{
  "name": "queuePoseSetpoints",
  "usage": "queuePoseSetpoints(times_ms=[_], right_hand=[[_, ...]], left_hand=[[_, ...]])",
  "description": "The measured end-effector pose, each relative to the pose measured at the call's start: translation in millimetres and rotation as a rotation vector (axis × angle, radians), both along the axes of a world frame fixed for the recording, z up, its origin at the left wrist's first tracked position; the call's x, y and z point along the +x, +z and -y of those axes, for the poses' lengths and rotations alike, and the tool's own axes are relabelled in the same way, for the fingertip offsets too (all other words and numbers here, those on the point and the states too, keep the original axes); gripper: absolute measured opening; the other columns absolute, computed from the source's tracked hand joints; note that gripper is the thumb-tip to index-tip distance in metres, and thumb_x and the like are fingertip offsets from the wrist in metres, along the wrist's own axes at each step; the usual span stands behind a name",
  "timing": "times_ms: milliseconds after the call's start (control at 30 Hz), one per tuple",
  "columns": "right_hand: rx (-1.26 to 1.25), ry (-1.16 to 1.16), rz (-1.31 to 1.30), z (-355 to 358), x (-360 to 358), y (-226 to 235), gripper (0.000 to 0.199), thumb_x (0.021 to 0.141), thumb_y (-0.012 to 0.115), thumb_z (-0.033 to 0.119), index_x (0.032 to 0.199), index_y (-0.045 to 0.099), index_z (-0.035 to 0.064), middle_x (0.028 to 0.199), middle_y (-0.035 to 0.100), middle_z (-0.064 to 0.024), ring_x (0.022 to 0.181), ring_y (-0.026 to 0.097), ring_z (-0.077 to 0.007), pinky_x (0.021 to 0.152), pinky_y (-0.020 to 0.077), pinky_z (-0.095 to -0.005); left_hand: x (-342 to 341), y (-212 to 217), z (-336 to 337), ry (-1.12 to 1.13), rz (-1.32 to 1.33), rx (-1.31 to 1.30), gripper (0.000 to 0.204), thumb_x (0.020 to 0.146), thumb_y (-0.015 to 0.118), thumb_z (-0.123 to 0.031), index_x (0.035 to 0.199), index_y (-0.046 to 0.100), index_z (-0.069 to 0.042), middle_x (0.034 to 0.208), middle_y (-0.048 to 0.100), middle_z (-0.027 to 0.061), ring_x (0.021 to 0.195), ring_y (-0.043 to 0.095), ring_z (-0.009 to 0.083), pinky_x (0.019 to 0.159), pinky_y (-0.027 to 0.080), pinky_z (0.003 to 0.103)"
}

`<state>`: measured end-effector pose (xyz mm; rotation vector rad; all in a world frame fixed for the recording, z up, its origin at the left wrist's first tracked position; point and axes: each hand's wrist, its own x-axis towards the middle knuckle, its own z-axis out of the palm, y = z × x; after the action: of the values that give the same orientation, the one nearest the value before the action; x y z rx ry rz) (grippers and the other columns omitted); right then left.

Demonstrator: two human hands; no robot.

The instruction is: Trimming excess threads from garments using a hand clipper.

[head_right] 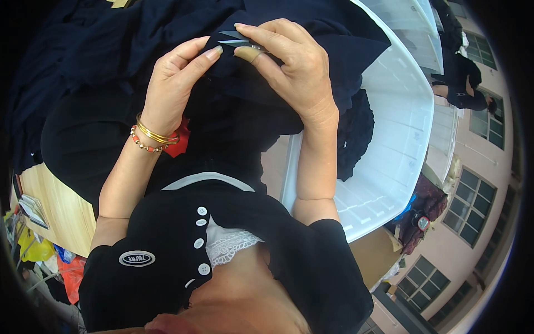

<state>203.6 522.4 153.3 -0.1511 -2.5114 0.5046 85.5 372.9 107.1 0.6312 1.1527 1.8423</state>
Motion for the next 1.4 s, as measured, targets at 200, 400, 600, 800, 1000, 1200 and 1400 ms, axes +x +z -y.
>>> queuePoseSetpoints(times_ms=[200,400,600,800,1000,1200,1400], right_hand=[[0.035,-0.015,-0.025,2.2,-0.8,-0.9,0.024,0.072,0.077,0.013,0.096,0.074,0.0108,0.076,0.065,-0.0032,0.067,0.06,-0.0151,0.056,0.0467,-0.0233],[0.069,-0.008,-0.1,1.2,-0.2,-0.5,0.02,0.074,0.076,0.01,0.094,0.074,0.0087,0.076,0.066,-0.0043,0.066,0.062,-0.0144,0.057,0.0478,-0.0214],[0.049,-0.01,-0.119,-6.4,3.5,-3.0,0.017,0.077,0.074,0.007,0.093,0.074,0.0061,0.079,0.068,-0.0053,0.066,0.063,-0.0133,0.057,0.0479,-0.0209],[-0.017,0.021,0.02,7.1,3.7,10.7,0.022,0.077,0.073,0.005,0.099,0.072,0.002,0.083,0.067,-0.0062,0.073,0.061,-0.0116,0.063,0.0449,-0.0184],[-0.072,0.081,0.079,13.9,9.0,10.2,0.024,0.077,0.073,0.005,0.101,0.072,0.0025,0.083,0.067,-0.0063,0.073,0.06,-0.011,0.062,0.0436,-0.0185],[-0.261,0.045,0.198,25.9,34.9,-7.2,0.024,0.075,0.071,0.003,0.1,0.07,0.0018,0.081,0.063,-0.0084,0.069,0.061,-0.0156,0.059,0.0456,-0.023],[-0.267,-0.021,0.152,48.3,46.5,-5.4,0.029,0.073,0.075,0.004,0.101,0.07,0.0025,0.082,0.064,-0.0078,0.07,0.061,-0.0142,0.059,0.047,-0.0215]], left_hand=[[1.5,-2.1,0.1,0.062,-0.108,0.033,0.023,0.09,0.06,-0.01,0.11,0.065,0.001,0.09,0.067,-0.0005,0.079,0.058,0.0025,0.069,0.046,0.016],[1.8,1.1,5.2,-0.001,-0.043,0.001,0.026,0.089,0.063,-0.009,0.115,0.064,-0.002,0.096,0.067,0.0021,0.087,0.06,0.0056,0.078,0.046,0.018],[-1.8,-23.2,18.0,-0.094,-0.195,-0.22,0.022,0.087,0.066,-0.014,0.105,0.065,-0.002,0.084,0.065,-0.0008,0.075,0.059,0.0042,0.065,0.045,0.018],[7.6,-27.4,20.1,-0.266,-0.135,-0.315,0.023,0.087,0.067,-0.023,0.098,0.067,-0.003,0.077,0.064,0.0009,0.061,0.059,0.005,0.051,0.042,0.016],[11.2,-27.3,17.1,-0.297,-0.035,-0.391,0.028,0.086,0.068,-0.028,0.097,0.066,-0.002,0.078,0.065,0.0042,0.064,0.065,0.0083,0.052,0.048,0.016],[8.1,-30.0,28.2,-0.177,0.274,-0.247,0.022,0.089,0.065,-0.019,0.103,0.064,-0.001,0.09,0.067,0.0088,0.081,0.069,0.0178,0.066,0.057,0.024],[8.3,-18.7,35.5,-0.149,0.432,-0.101,0.02,0.091,0.061,-0.013,0.107,0.064,-0.002,0.096,0.068,0.0121,0.089,0.069,0.022,0.075,0.058,0.029]])
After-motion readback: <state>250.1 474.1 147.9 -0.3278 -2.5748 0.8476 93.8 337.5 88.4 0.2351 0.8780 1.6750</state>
